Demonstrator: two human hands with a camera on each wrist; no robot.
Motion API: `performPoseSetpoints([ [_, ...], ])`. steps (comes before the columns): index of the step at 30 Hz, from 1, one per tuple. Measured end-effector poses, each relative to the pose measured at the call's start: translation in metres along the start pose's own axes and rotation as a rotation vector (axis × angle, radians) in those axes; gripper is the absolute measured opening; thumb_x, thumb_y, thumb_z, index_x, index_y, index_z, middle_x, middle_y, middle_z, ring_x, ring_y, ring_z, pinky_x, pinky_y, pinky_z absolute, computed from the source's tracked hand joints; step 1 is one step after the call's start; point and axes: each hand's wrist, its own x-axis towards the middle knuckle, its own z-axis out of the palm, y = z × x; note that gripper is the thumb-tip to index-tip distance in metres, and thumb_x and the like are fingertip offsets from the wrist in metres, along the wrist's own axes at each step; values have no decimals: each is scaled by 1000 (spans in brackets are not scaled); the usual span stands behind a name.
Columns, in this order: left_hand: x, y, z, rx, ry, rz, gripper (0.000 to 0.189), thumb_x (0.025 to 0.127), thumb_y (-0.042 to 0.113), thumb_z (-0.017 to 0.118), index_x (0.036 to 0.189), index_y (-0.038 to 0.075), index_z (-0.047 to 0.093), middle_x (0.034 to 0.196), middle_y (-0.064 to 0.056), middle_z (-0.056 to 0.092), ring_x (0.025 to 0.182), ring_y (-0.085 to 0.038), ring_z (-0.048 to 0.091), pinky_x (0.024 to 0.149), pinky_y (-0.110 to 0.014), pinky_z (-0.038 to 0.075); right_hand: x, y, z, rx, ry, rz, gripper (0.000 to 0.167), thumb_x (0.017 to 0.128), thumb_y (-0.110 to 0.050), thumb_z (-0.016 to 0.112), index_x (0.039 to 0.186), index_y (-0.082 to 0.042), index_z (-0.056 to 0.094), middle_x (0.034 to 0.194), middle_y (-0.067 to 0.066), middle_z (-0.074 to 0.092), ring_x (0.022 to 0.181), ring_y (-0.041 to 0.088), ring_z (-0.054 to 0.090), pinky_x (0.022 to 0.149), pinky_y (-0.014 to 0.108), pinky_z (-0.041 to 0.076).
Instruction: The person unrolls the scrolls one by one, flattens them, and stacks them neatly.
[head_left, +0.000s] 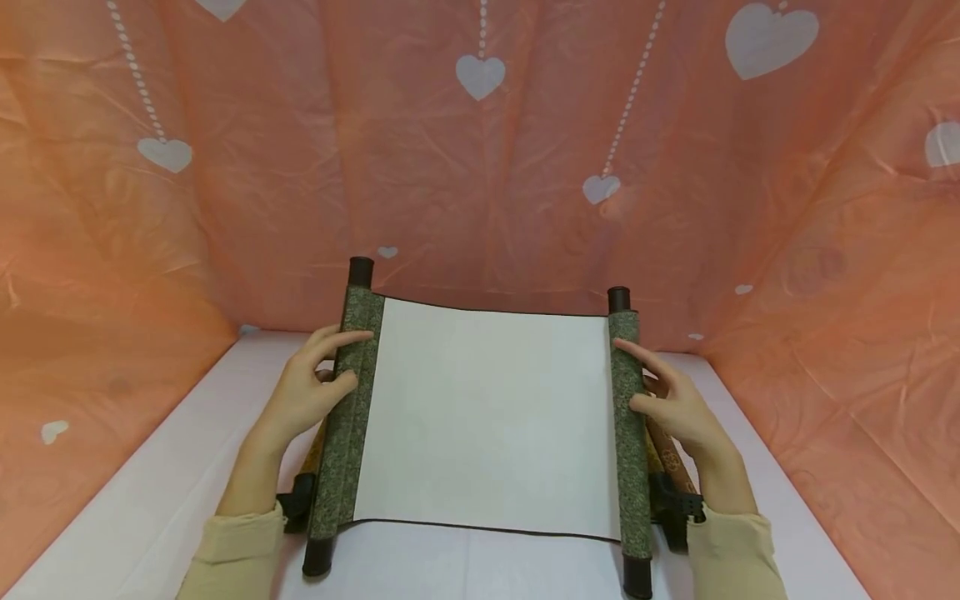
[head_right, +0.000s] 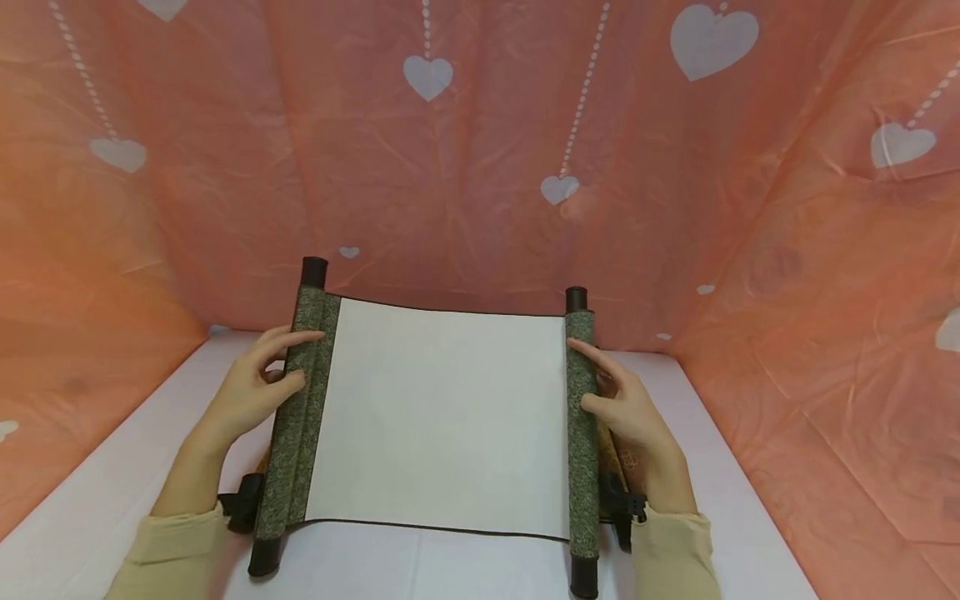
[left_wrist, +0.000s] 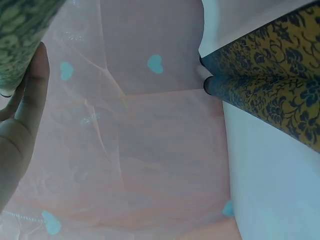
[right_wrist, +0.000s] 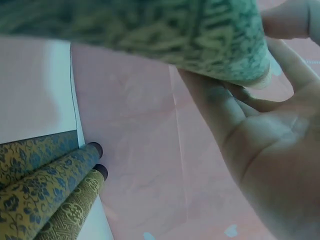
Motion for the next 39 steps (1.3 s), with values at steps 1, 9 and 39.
performPoseSetpoints([
  [1,0,1,-1,1,-2,-3,55,96,-2,59,146,19,62,166,-16,30,148,-44,35,92,-54,44,0,0,-1,4,0,4,81,89,14,56,162,-16,41,170,13,21,128,39,40,71,27,42],
  [9,1,-2,-1,51,2,-2,47,98,11,73,144,16,63,164,-20,31,146,-49,35,97,-66,47,2,0,-1,3,33,67,75,93,-10,79,160,-17,45,171,12,21,144,42,35,77,27,43],
  [39,-2,-17,-17,272,120,177,50,94,3,75,142,9,63,156,-26,41,120,-42,58,82,-39,56,-1,-9,-16,-27,50,15,77,88,15,53,160,-11,42,171,15,19,135,36,37,75,26,40],
])
